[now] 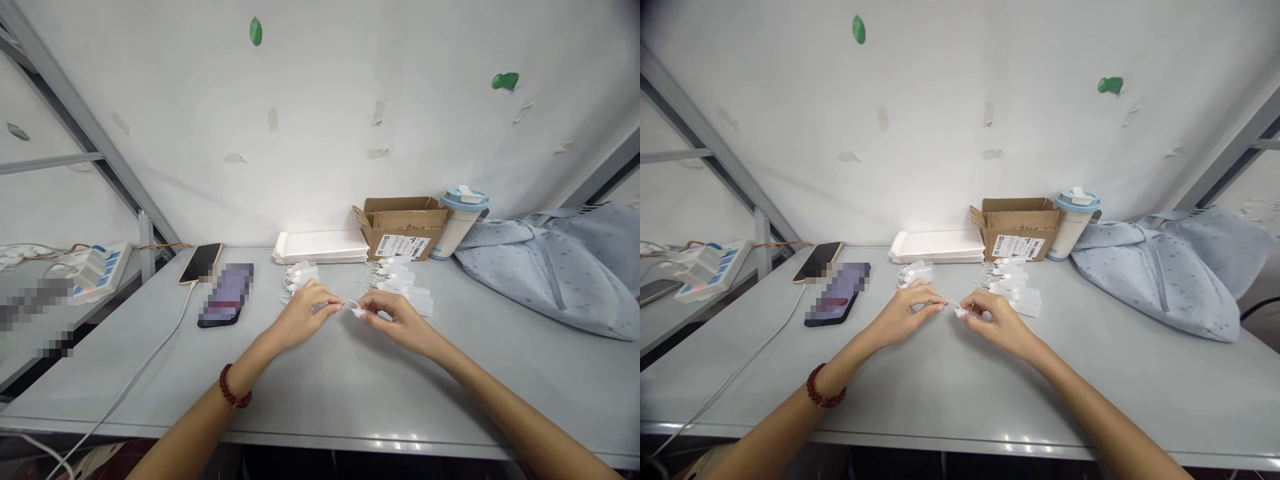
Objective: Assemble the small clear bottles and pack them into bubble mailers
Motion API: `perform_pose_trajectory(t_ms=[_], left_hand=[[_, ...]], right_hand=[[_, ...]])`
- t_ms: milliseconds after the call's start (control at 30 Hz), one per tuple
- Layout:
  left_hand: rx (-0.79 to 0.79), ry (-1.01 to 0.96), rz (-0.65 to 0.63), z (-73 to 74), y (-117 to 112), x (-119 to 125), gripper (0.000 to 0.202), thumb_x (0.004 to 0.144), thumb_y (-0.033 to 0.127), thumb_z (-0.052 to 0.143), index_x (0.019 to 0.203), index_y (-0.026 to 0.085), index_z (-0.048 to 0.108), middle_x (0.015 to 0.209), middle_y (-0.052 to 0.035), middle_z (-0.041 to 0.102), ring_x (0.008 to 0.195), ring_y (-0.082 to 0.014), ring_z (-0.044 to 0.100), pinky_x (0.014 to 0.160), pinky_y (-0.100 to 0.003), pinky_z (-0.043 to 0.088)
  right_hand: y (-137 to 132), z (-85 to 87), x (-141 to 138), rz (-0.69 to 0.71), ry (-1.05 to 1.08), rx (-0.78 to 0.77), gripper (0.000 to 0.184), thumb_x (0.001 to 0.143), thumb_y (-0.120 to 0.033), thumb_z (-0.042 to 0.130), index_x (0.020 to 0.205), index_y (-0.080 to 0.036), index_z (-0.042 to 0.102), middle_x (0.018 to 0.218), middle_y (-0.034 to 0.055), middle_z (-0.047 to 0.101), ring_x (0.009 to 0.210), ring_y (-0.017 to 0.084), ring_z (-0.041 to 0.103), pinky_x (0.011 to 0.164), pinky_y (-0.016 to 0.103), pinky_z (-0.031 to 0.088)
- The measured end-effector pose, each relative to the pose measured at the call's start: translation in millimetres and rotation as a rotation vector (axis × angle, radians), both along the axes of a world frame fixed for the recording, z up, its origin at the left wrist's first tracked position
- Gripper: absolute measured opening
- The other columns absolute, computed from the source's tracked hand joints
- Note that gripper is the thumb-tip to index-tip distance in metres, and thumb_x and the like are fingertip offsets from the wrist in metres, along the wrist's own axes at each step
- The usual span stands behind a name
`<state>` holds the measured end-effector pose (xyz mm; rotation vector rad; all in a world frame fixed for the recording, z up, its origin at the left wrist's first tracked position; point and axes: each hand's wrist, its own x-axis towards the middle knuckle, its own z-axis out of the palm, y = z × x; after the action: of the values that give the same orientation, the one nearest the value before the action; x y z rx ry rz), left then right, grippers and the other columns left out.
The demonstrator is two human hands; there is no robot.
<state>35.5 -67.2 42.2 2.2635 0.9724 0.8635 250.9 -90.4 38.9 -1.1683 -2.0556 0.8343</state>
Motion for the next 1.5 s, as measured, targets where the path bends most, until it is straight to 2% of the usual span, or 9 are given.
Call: perform_pose_trajectory(t_ms=[367, 567, 867, 1233, 1367, 1500], left_hand=[[-0.067, 0.013, -0.044, -0.7, -1, 2, 0.017, 0.086, 0.025, 0.054, 0.087, 0.019, 0.070, 0.083, -0.0037, 0.068, 0.086, -0.0178, 0.053, 0.080, -0.031, 0.042], [-0.075, 0.011, -0.057, -2.2, -2, 4, 0.017, 0.085, 0.023, 0.053, 0.083, 0.018, 0.069, 0.081, -0.0038, 0.067, 0.085, -0.0179, 0.053, 0.078, -0.030, 0.042], [-0.147, -0.055, -0.085, -8.0, -5, 7, 0.016, 0.084, 0.020, 0.055, 0.076, 0.017, 0.068, 0.077, -0.0031, 0.068, 0.082, -0.0163, 0.055, 0.081, -0.029, 0.042], [-0.222, -0.088, -0.083, -8.2, -6, 8, 0.017, 0.081, 0.018, 0.057, 0.070, 0.016, 0.069, 0.071, -0.0029, 0.066, 0.081, -0.0161, 0.056, 0.076, -0.027, 0.043], [-0.246, -0.088, -0.061, -4.8, -4, 7, 0.016, 0.081, 0.020, 0.058, 0.072, 0.017, 0.070, 0.077, -0.0032, 0.066, 0.083, -0.0163, 0.057, 0.077, -0.027, 0.042], [-0.207, -0.089, 0.030, 2.4, 0, 4, 0.016, 0.081, 0.024, 0.058, 0.078, 0.018, 0.072, 0.078, -0.0032, 0.067, 0.081, -0.0165, 0.056, 0.076, -0.027, 0.042]], right_hand=[[-1, 2.3, -3, 0.018, 0.032, -0.028, 0.016, 0.083, -0.032, 0.052, 0.082, -0.020, 0.063, 0.081, 0.0024, 0.060, 0.074, 0.015, 0.052, 0.069, 0.029, 0.042], [-1, -0.9, -4, 0.039, 0.092, -0.072, 0.018, 0.085, -0.033, 0.050, 0.087, -0.020, 0.063, 0.088, 0.0039, 0.061, 0.083, 0.017, 0.056, 0.075, 0.031, 0.044], [-3, -5.0, -6, 0.065, 0.085, -0.087, 0.019, 0.088, -0.032, 0.047, 0.090, -0.020, 0.062, 0.088, 0.0034, 0.061, 0.083, 0.016, 0.055, 0.075, 0.029, 0.042], [-7, -5.3, -9, 0.076, 0.151, -0.140, 0.019, 0.086, -0.034, 0.049, 0.091, -0.020, 0.060, 0.090, 0.0037, 0.063, 0.085, 0.017, 0.056, 0.076, 0.029, 0.043], [-5, -7.2, -9, 0.058, 0.151, -0.132, 0.020, 0.087, -0.036, 0.048, 0.093, -0.020, 0.058, 0.090, 0.0036, 0.062, 0.086, 0.017, 0.056, 0.076, 0.030, 0.043], [0, -2.4, -6, 0.012, 0.116, -0.122, 0.024, 0.086, -0.040, 0.049, 0.095, -0.020, 0.058, 0.088, 0.0031, 0.062, 0.081, 0.016, 0.055, 0.071, 0.028, 0.043]])
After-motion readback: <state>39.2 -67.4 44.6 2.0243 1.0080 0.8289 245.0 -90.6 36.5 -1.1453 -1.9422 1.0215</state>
